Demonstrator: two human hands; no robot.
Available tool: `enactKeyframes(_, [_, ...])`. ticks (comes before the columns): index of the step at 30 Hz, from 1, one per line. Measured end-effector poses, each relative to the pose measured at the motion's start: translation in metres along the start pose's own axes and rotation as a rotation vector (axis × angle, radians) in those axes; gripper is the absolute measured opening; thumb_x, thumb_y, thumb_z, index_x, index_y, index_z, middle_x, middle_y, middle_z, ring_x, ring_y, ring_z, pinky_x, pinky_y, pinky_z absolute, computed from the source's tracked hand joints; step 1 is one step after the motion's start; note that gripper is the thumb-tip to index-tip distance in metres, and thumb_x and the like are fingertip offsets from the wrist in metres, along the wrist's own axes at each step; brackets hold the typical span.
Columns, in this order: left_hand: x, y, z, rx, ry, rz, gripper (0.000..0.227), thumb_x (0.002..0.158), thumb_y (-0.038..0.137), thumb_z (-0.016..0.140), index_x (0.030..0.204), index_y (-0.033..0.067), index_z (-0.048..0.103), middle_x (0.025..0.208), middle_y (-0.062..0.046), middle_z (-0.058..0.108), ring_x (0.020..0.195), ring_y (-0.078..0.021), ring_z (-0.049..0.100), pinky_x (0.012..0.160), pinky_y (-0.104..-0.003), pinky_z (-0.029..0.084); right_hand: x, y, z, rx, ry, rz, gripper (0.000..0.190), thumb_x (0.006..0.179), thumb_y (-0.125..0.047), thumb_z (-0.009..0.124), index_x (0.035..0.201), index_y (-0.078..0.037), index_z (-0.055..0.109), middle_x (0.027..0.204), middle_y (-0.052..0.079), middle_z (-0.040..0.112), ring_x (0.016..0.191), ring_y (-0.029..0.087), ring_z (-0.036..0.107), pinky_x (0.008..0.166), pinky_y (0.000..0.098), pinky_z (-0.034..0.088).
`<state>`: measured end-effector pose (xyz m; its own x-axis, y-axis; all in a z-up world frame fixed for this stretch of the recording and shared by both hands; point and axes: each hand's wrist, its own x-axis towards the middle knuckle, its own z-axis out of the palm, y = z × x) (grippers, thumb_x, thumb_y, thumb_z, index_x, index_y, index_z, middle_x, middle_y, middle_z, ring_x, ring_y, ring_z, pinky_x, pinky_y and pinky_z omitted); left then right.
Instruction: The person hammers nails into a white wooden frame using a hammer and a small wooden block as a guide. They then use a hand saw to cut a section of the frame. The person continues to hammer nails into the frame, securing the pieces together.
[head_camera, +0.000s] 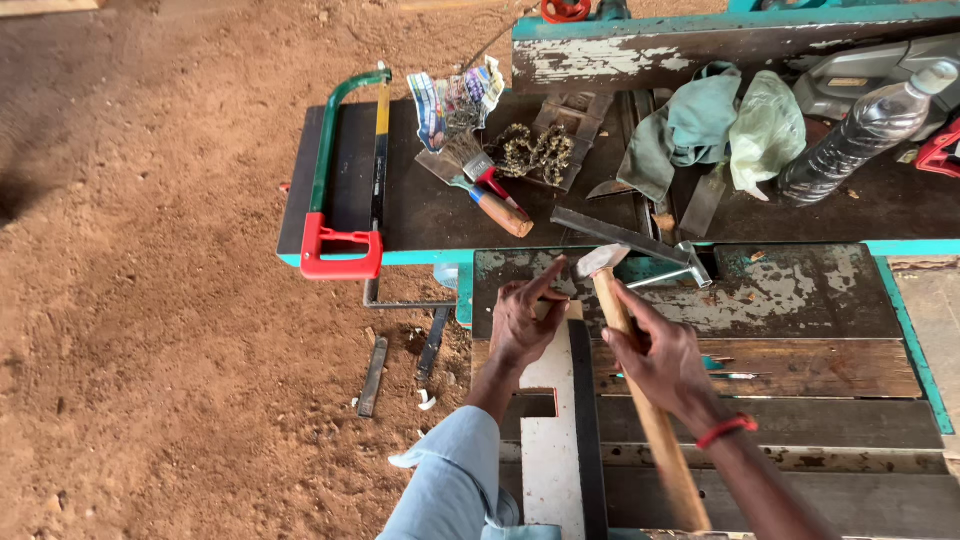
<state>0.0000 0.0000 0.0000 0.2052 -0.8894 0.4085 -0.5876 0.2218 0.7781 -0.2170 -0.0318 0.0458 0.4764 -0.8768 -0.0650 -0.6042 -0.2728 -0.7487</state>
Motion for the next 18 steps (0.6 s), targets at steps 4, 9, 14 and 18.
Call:
enactKeyframes(4, [-0.001,0.0,0.0,-0.025,0.007,-0.001,0.064,0.086,0.012,0.077,0.146,0.0183,0.057,0.094,-0.001,0.081,0.087,-0.0169,0.079,0.097,-0.034,0.057,-0.022,-0.029,-0.013,-0.198,-0.085,0.006,0.068,0.096,-0.036,0.055,0.159,-0.016,0.041,0.08,0.016,0.078,0.048,0.018,0.072,0.049,0.0335,0.06])
enactKeyframes(9, [0.001,-0.001,0.001,-0.002,0.017,0.038,0.064,0.085,0.011,0.077,0.146,0.0126,0.057,0.091,-0.003,0.081,0.086,-0.018,0.079,0.1,-0.038,0.054,-0.027,-0.038,-0.012,-0.262,-0.075,-0.057,0.066,0.097,-0.031,0.053,0.159,-0.011,0.04,0.07,0.015,0.076,0.046,0.014,0.071,0.047,0.0296,0.058])
enactKeyframes(14, [-0.001,-0.003,0.003,-0.027,0.005,0.048,0.063,0.087,0.012,0.075,0.147,0.0129,0.055,0.092,-0.002,0.081,0.085,-0.0175,0.079,0.1,-0.038,0.055,-0.027,-0.03,-0.006,-0.247,-0.05,-0.165,0.056,0.098,-0.027,0.055,0.148,-0.005,0.047,0.086,0.017,0.075,0.045,0.013,0.068,0.039,0.03,0.056])
enactKeyframes(18, [0.0,-0.002,0.002,0.028,0.024,0.058,0.064,0.085,0.01,0.075,0.146,0.0126,0.057,0.09,-0.001,0.081,0.085,-0.0174,0.078,0.106,-0.043,0.049,-0.021,-0.033,-0.011,-0.297,-0.202,0.124,0.065,0.1,-0.033,0.059,0.16,-0.016,0.041,0.075,0.015,0.078,0.046,0.016,0.067,0.044,0.0313,0.057])
